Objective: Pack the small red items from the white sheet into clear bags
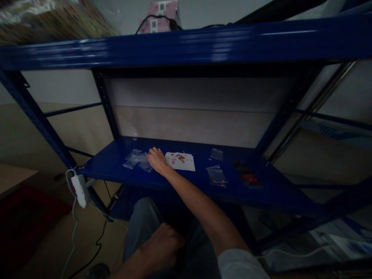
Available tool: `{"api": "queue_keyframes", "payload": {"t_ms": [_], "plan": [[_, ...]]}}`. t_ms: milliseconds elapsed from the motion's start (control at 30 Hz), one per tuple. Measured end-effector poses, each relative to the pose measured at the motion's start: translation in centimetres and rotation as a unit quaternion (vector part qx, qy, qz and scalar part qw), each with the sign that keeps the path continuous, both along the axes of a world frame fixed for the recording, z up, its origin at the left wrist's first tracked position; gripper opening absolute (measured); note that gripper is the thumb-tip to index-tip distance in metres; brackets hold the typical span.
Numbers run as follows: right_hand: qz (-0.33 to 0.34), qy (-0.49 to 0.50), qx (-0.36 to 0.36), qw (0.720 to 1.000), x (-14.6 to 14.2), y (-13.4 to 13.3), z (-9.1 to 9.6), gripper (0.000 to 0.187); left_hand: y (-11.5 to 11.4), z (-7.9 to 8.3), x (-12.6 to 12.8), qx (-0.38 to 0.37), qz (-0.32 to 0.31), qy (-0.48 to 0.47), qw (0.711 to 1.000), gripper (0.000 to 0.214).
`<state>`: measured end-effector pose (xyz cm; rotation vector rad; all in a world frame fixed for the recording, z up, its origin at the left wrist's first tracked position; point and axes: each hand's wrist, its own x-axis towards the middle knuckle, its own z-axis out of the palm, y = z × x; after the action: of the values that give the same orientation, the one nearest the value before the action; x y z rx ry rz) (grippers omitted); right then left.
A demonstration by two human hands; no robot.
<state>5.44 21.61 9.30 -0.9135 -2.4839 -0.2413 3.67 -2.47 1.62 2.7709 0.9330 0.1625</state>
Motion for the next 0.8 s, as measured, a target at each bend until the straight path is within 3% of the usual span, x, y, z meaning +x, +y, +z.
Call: {"api": "queue_keyframes", "payload": {"t_ms": [100,233,333,433,567,667,800], "plan": [[-0.007,0.132,-0.026,0.991,1.1,-1.8,1.0,0.018,0.1,0.6,-0.3,-0.009,0.045,-0.022,0.999,0.004],[0.017,0.298,-0.131,0.945,4.3,-7.0,1.3,0.018,0.4,0.5,-0.8,0.006,0.091,-0.046,0.995,0.009],[0.001,0.377,-0.237,0.895,8.0,-12.5,-0.1,0.021,0.7,0.3,-1.4,0.05,0.098,-0.079,0.991,0.012],[-0.047,0.45,-0.333,0.827,11.7,-17.8,-2.4,0.026,0.6,0.8,-1.9,0.12,0.116,-0.139,0.976,0.016],[-0.112,0.5,-0.407,0.756,14.9,-22.4,-5.2,0.028,0.3,2.2,-1.8,0.165,0.138,-0.226,0.95,0.023],[-0.128,0.508,-0.427,0.737,15.5,-23.6,-6.3,0.025,0.3,2.7,-1.4,0.149,0.111,-0.228,0.956,0.05],[-0.088,0.482,-0.461,0.74,14.9,-23.9,-6.7,0.023,0.8,2.4,-1.0,0.127,0.071,-0.158,0.977,0.074]]}}
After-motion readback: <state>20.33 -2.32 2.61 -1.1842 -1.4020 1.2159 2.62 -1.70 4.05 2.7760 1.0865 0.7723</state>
